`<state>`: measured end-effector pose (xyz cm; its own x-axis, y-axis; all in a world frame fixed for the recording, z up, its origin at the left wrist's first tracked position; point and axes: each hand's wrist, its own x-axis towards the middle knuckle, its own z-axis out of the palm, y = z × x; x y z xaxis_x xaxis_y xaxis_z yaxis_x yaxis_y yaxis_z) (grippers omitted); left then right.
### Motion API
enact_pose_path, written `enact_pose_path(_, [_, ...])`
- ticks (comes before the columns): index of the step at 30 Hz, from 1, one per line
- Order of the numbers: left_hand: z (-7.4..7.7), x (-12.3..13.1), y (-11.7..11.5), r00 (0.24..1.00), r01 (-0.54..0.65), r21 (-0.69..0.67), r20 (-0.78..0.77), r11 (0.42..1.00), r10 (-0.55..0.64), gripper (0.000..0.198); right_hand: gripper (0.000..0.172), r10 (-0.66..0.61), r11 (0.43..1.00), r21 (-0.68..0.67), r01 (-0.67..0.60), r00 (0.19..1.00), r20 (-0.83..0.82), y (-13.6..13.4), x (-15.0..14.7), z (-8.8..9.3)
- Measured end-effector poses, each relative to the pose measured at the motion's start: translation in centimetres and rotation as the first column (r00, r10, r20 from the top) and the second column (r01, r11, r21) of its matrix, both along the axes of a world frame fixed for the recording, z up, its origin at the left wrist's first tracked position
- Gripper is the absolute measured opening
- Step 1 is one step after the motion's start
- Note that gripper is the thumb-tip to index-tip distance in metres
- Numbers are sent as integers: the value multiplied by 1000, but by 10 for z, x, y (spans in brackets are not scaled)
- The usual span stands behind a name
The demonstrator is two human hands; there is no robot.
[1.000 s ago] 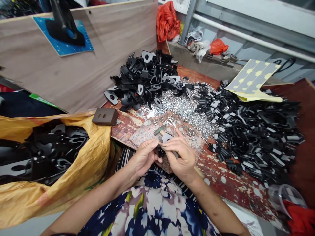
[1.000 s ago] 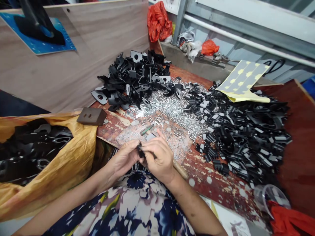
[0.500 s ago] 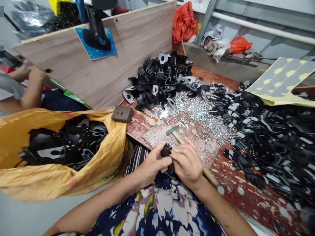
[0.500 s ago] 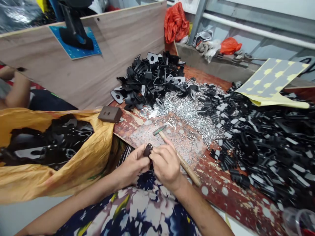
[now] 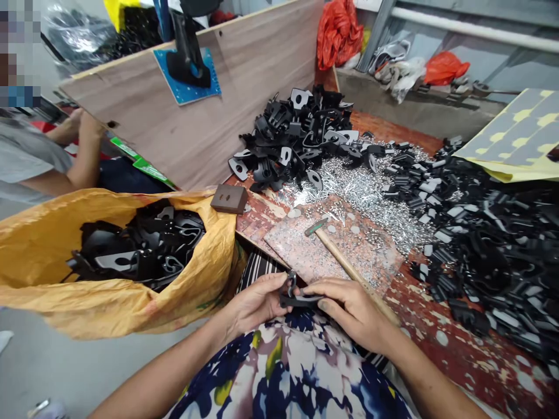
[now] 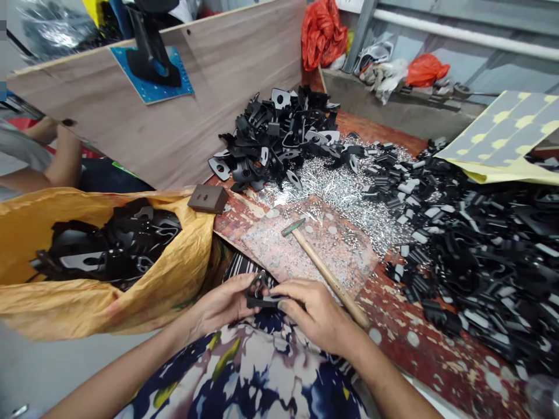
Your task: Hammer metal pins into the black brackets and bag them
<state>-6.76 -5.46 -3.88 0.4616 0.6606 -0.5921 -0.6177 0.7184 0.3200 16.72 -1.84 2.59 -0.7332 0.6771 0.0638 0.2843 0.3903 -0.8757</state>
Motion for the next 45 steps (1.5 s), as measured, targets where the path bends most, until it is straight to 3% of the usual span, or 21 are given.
enact_pose_path(2, [-5, 1, -2, 1000, 14, -17, 24, 1000, -13, 35, 33, 12, 1000, -11, -13, 1000, -22, -5, -3, -7])
enact_pose_path(4, [-6, 1, -6, 999, 42, 16, 27, 999, -43, 40, 36, 3, 998, 63, 1, 998, -63, -11, -7, -17])
enact_pose_path(7, [-1, 1, -11, 988, 34, 239, -157, 970, 4, 53, 41, -35, 984, 170, 50, 995, -91, -16, -15, -28])
enact_pose_path(10, [9, -2, -7, 867, 87, 426, -478, 900, 142, 50, 38, -10, 981, 194, 16, 1000, -29, -10, -12, -28])
enact_pose_path(12, [15, -9, 1, 759, 98, 433, -615, 896, 214, 44, 33, -132, 951, 292, 102, 988, 85, 1, 1, -25])
enact_pose_path(13, [16, -13, 7, 721, 87, 423, -651, 902, 236, 44, 30, -255, 906, 386, 175, 953, 167, 7, 10, -25])
enact_pose_path(15, [15, -20, 21, 680, 53, 410, -683, 910, 268, 44, 26, -500, 768, 592, 243, 805, 319, 18, 29, -28])
enact_pose_path(17, [8, -23, 35, 641, 59, 428, -709, 902, 294, 45, 24, -599, 695, 699, 167, 673, 435, 25, 43, -35])
enact_pose_path(19, [-2, -21, 46, 552, 117, 473, -762, 873, 339, 46, 22, -590, 712, 695, 97, 619, 518, 25, 50, -43])
enact_pose_path(21, [-11, -19, 54, 458, 187, 505, -804, 843, 380, 45, 19, -569, 757, 644, 110, 596, 567, 22, 52, -50])
enact_pose_path(23, [-17, -17, 57, 404, 225, 522, -819, 823, 408, 42, 19, -541, 801, 576, 165, 610, 578, 18, 52, -51])
enact_pose_path(26, [-21, -18, 57, 348, 264, 538, -827, 801, 441, 39, 36, -474, 818, 552, 161, 732, 489, 15, 49, -37])
enact_pose_path(28, [-22, -19, 57, 304, 281, 540, -834, 793, 460, 41, 50, -454, 765, 628, 142, 811, 369, 13, 43, -19])
enact_pose_path(31, [-26, -17, 56, 242, 282, 537, -842, 795, 482, 44, 66, -469, 652, 730, 206, 866, 175, 9, 32, 5])
enact_pose_path(34, [-29, -15, 55, 202, 280, 535, -845, 797, 495, 46, 75, -475, 602, 744, 290, 879, 42, 6, 18, 4])
enact_pose_path(36, [-30, -13, 54, 184, 279, 535, -845, 798, 502, 46, 73, -469, 638, 730, 247, 875, 115, 7, 11, -11])
enact_pose_path(40, [-29, -12, 54, 158, 276, 537, -843, 797, 514, 44, 65, -371, 787, 611, 89, 858, 354, 13, 10, -35])
enact_pose_path(42, [-29, -12, 54, 156, 279, 536, -844, 797, 513, 44, 66, -353, 797, 588, 140, 897, 265, 13, 15, -30])
enact_pose_path(45, [-29, -12, 54, 148, 277, 531, -847, 800, 511, 44, 70, -396, 745, 619, 249, 912, 110, 8, 19, -16])
